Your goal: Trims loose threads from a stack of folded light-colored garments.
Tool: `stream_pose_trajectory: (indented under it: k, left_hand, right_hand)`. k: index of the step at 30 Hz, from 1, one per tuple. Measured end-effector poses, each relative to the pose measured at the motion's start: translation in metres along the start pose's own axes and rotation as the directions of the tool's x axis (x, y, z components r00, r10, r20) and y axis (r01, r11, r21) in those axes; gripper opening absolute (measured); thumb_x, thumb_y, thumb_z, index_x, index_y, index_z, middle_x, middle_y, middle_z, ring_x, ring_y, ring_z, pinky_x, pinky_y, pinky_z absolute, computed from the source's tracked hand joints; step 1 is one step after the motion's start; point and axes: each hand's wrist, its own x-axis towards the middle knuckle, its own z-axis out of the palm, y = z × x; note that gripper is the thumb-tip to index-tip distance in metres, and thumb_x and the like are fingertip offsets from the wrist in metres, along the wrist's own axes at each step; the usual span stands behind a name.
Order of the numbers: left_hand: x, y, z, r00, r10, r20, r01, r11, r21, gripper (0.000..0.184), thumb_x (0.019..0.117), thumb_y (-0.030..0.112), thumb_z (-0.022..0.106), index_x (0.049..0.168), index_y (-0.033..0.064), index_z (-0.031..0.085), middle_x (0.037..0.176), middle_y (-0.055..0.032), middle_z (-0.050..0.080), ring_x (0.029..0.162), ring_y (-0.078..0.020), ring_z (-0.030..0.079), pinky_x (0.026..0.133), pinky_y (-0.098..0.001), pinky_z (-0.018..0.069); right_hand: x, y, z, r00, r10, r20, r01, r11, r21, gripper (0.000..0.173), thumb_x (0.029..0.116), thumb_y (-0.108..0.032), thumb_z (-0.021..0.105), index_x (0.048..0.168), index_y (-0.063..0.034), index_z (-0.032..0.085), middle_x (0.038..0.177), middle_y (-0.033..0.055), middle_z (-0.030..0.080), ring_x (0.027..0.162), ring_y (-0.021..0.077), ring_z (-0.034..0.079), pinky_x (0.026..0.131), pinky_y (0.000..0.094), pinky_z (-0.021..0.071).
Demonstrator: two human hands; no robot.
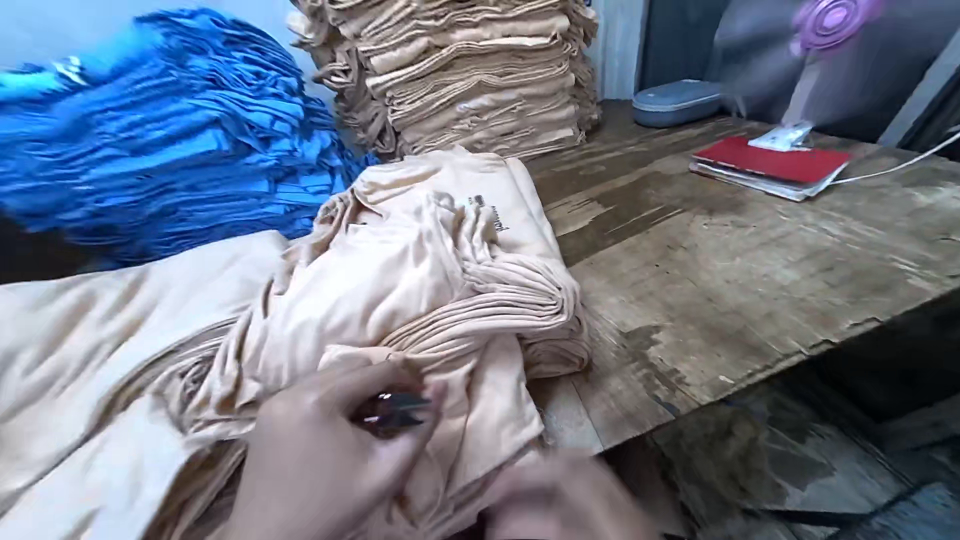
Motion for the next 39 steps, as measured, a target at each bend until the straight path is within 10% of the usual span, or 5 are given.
stream_pose_trajectory:
  k: [2, 5, 11, 16, 39]
  left_hand:
    - [-0.009, 0.021, 0.003, 0.999, -0.031, 0.017, 0.028, 0.985, 0.169, 0.025, 0.0770, 0.042, 0.068, 0.087, 0.0202, 0.074, 0.074, 0.0027, 0.063, 0.064, -0.0171, 0.062, 0.053, -0.0436, 0.0514]
    - [-0.013, 0.033, 0.019, 0.993, 0.075, -0.095, -0.051, 0.970, 0.238, 0.018, 0.0784, 0.017, 0.066, 0.094, 0.0098, 0.073, 0.076, -0.0089, 0.061, 0.068, -0.0310, 0.063, 0.058, -0.0495, 0.0506]
    - [-0.030, 0.016, 0.028, 0.996, 0.088, 0.011, -0.088, 0.996, 0.018, 0.024, 0.0901, 0.032, 0.063, 0.108, 0.0199, 0.073, 0.093, -0.0036, 0.065, 0.087, -0.0196, 0.065, 0.075, -0.0417, 0.0557]
    - [-0.033, 0.066, 0.020, 0.992, 0.120, 0.030, -0.119, 0.992, -0.044, 0.038, 0.0971, 0.032, 0.067, 0.132, 0.0175, 0.070, 0.111, -0.0118, 0.070, 0.099, -0.0282, 0.066, 0.083, -0.0479, 0.0537]
    - [-0.031, 0.048, 0.020, 0.978, 0.094, 0.186, -0.019, 0.930, -0.366, 0.019, 0.0856, 0.006, 0.067, 0.099, 0.0147, 0.076, 0.100, 0.0001, 0.069, 0.091, -0.0094, 0.066, 0.079, -0.0296, 0.0578]
  right_hand:
    - [0.015, 0.059, 0.022, 0.980, 0.064, -0.186, -0.084, 0.991, -0.103, 0.050, 0.0861, -0.041, 0.080, 0.131, -0.0205, 0.070, 0.138, 0.0171, 0.058, 0.125, 0.0248, 0.060, 0.101, 0.0425, 0.0553]
    - [0.018, 0.097, 0.020, 0.945, -0.002, -0.326, 0.070, 0.978, 0.197, 0.013, 0.0805, -0.012, 0.087, 0.092, -0.0125, 0.081, 0.102, 0.0059, 0.070, 0.093, 0.0082, 0.068, 0.077, 0.0217, 0.0608]
    - [-0.020, 0.062, -0.065, 0.903, 0.166, 0.397, -0.175, 0.984, -0.014, 0.021, 0.0916, -0.031, 0.078, 0.093, -0.0110, 0.082, 0.109, 0.0064, 0.075, 0.097, 0.0182, 0.071, 0.083, 0.0423, 0.0595]
    - [0.001, 0.061, -0.021, 0.932, 0.306, -0.196, -0.309, 0.951, 0.017, 0.032, 0.1042, -0.035, 0.059, 0.113, -0.0096, 0.077, 0.117, 0.0072, 0.067, 0.088, 0.0072, 0.067, 0.071, 0.0245, 0.0593]
    - [0.009, 0.050, 0.028, 0.863, 0.223, -0.453, -0.212, 0.974, 0.075, 0.044, 0.0855, -0.031, 0.084, 0.114, -0.0012, 0.068, 0.109, 0.0111, 0.066, 0.095, 0.0124, 0.067, 0.079, 0.0270, 0.0600]
